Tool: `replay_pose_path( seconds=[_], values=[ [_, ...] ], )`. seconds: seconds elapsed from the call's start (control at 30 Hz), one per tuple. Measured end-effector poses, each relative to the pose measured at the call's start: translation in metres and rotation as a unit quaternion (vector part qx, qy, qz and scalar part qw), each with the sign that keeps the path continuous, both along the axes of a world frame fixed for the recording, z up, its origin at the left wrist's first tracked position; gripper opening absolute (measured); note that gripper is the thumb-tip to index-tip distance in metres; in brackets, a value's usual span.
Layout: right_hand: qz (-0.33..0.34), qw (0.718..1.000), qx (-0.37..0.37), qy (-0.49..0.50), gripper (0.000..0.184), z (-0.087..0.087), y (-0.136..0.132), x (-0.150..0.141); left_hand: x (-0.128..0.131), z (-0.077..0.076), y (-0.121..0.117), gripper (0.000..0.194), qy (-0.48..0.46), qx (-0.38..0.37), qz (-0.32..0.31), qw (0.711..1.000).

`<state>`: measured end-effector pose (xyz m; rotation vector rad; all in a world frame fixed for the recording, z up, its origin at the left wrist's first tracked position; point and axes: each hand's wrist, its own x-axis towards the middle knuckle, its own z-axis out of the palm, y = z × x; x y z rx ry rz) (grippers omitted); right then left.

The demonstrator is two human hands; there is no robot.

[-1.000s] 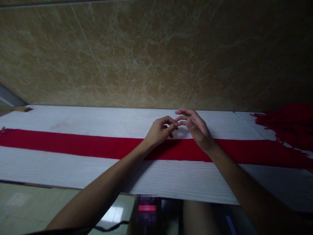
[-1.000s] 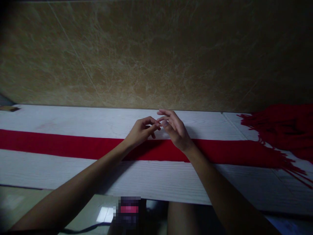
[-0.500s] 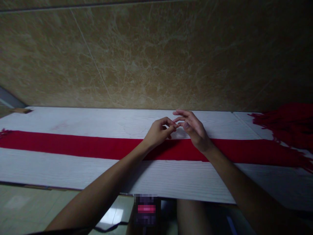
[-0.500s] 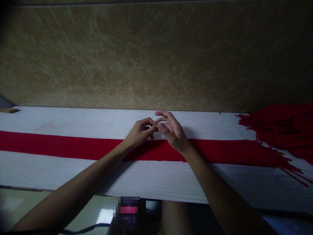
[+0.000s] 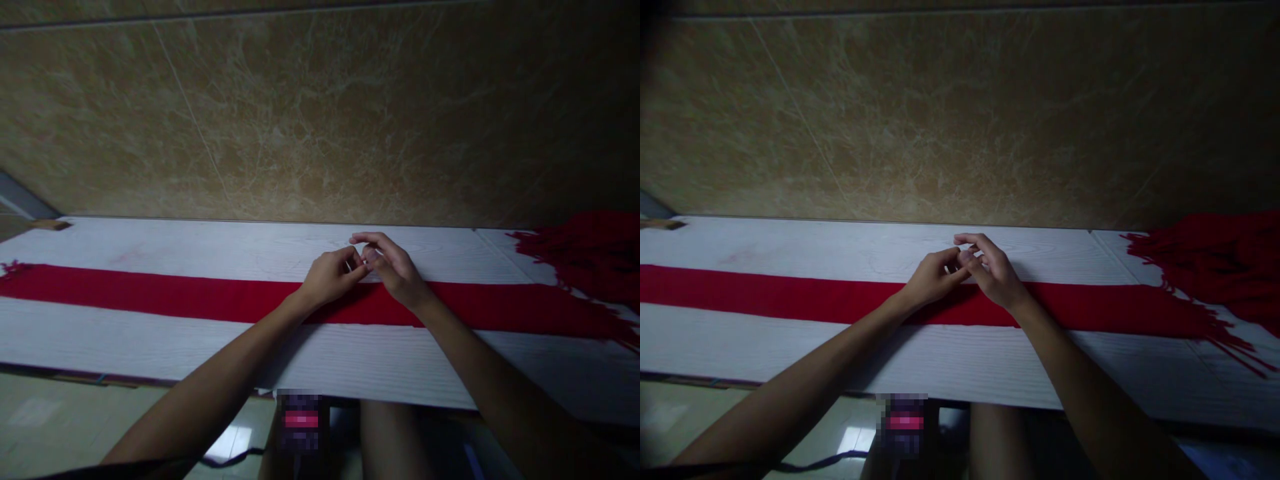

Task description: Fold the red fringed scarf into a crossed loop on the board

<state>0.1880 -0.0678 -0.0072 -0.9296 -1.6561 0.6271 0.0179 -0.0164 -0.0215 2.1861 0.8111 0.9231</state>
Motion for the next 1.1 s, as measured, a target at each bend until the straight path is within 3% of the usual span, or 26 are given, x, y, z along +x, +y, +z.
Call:
replay_pose_path(
  seconds=[0.2,0.3,0.37,0.47,0.63,0.7,0.8,0.93,1.1],
  values=[
    [-0.033,0.994,0.055,-0.093,0.034,-0.005,0.005,-0.001,0.002,0.000,-0.003,0.033,0.118,0.084,-0.015,0.989],
    [-0.037,0.985,0.090,-0.141,0.031,-0.003,0.002,0.006,-0.009,0.004,-0.014,0.034,0.197,0.137,-0.026,0.970],
    [-0.054,0.977,0.086,-0.188,0.031,-0.003,-0.003,0.018,-0.021,0.004,-0.025,0.045,0.243,0.147,-0.019,0.959],
    [-0.106,0.952,0.044,-0.284,0.043,-0.013,-0.013,0.044,-0.037,0.004,-0.039,0.063,0.314,0.115,-0.016,0.942],
    [-0.224,0.870,-0.096,-0.430,0.073,-0.050,-0.022,0.093,-0.045,0.007,-0.043,0.072,0.371,0.058,-0.040,0.926],
    [-0.231,0.851,-0.121,-0.457,0.074,-0.062,-0.026,0.105,-0.045,0.009,-0.043,0.074,0.368,0.060,-0.042,0.927],
    [-0.212,0.844,-0.125,-0.477,0.071,-0.071,-0.032,0.112,-0.045,0.010,-0.043,0.076,0.365,0.066,-0.039,0.928],
    [-0.211,0.839,-0.122,-0.487,0.072,-0.070,-0.033,0.106,-0.044,0.007,-0.042,0.081,0.370,0.067,-0.035,0.926],
    [-0.219,0.846,-0.145,-0.464,0.070,-0.047,-0.045,0.089,-0.054,0.012,-0.049,0.079,0.375,0.063,-0.024,0.924]
  ],
)
